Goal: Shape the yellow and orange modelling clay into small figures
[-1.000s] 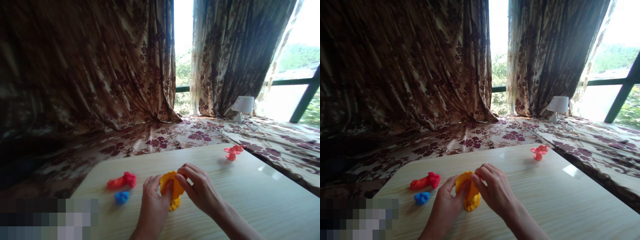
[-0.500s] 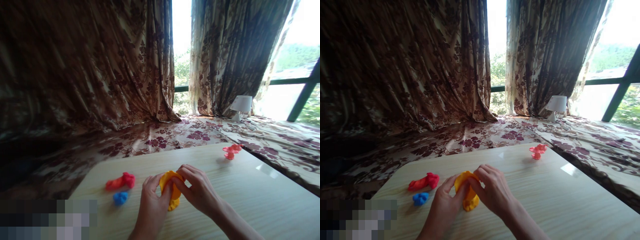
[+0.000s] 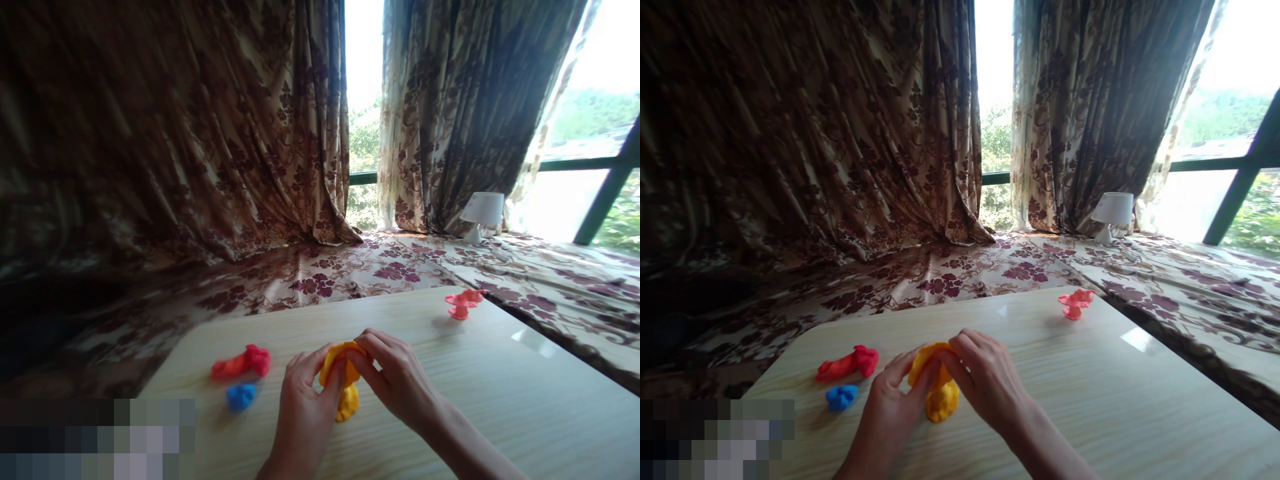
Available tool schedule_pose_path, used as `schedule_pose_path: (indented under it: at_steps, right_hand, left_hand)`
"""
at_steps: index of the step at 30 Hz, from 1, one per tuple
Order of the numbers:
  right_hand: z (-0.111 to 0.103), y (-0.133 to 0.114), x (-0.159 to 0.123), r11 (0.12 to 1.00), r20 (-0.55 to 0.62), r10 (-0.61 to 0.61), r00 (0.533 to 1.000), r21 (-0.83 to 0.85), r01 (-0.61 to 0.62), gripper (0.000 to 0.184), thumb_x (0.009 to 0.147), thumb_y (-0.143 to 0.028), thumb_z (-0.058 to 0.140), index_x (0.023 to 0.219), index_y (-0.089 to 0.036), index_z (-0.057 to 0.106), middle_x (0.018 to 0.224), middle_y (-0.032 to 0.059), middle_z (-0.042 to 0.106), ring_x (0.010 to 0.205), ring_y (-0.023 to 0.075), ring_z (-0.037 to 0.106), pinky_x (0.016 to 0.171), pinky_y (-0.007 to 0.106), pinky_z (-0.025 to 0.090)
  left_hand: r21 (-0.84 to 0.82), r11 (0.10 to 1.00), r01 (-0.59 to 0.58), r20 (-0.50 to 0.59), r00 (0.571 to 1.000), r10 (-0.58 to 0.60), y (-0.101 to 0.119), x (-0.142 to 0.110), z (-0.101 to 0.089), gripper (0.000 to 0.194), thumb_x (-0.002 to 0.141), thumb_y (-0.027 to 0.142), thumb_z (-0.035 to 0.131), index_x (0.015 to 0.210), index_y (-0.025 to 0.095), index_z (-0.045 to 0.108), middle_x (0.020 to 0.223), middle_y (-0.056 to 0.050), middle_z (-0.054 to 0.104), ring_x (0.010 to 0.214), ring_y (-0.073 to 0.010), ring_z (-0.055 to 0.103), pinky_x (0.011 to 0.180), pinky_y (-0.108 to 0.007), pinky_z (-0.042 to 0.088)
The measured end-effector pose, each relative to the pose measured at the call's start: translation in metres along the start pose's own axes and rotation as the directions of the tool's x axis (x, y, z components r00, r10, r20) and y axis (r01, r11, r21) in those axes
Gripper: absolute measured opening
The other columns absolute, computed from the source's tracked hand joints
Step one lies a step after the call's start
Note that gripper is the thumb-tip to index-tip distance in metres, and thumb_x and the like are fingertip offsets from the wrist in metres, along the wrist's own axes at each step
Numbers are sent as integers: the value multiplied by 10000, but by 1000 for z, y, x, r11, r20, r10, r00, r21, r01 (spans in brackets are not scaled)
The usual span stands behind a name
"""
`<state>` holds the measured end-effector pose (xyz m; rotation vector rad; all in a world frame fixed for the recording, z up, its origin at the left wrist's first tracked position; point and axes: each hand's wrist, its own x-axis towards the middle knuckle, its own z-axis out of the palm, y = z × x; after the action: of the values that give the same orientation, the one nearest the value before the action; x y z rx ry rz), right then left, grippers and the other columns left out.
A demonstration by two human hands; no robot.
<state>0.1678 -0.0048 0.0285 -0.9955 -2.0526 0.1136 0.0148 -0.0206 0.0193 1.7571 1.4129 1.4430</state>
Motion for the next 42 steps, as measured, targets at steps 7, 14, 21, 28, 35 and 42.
schedule_pose_path:
  at_steps: [7, 14, 21, 28, 35, 42]
  right_hand:
    - [-3, -2, 0, 999, -16, -2, 1000, 53, 3, 273, 930, -262, 377, 688, -189, 480, 628, -7, 480, 555, 107, 428, 550, 218, 334]
    - [-2, -2, 1, 999, -17, -23, 1000, 21, 24, 276, 920, -252, 394, 667, -190, 487, 615, -7, 483, 562, 110, 434, 542, 215, 335]
    - [-4, -2, 1, 1000, -24, 5, 1000, 21, -4, 242, 894, -310, 448, 690, -189, 499, 620, -5, 499, 557, 113, 443, 537, 218, 344]
    - [-2, 0, 1, 1000, 16, 1, 1000, 15, -1, 295, 931, -256, 364, 669, -187, 481, 624, -4, 485, 565, 110, 441, 551, 217, 336]
    - [0, 0, 0, 1000, 4, -14, 1000, -9, 14, 291, 919, -264, 409, 644, -189, 469, 617, -14, 480, 549, 101, 431, 528, 209, 325]
    - [-3, -1, 1, 999, -5, 2, 1000, 52, -2, 197, 897, -244, 449, 730, -186, 534, 635, -5, 509, 563, 108, 456, 544, 217, 362]
  left_hand:
    - [-12, 999, 44, 57, 997, -43, 3, -1, 0, 225, 786, 322, 534, 878, 167, 669, 842, -80, 672, 841, -230, 613, 766, -361, 500]
    - [17, 1000, 15, 77, 997, -17, 3, -1, 0, 188, 777, 300, 538, 759, 165, 667, 736, -58, 640, 738, -202, 590, 695, -324, 497]
    - [-40, 995, 95, 39, 995, -93, 5, -1, 0, 251, 760, 315, 560, 937, 175, 671, 870, -78, 689, 825, -224, 619, 705, -309, 509]
    - [27, 994, 106, 51, 993, -107, 4, 0, 0, 193, 738, 326, 585, 814, 171, 671, 796, -63, 689, 825, -227, 623, 721, -320, 507]
    - [23, 999, 42, 33, 999, -43, 2, 0, 1, 192, 754, 302, 565, 821, 166, 682, 786, -75, 672, 803, -230, 613, 745, -353, 499]
    - [15, 998, 54, 16, 998, -55, -1, 0, 1, 178, 739, 297, 571, 832, 182, 670, 800, -55, 668, 804, -223, 616, 736, -344, 504]
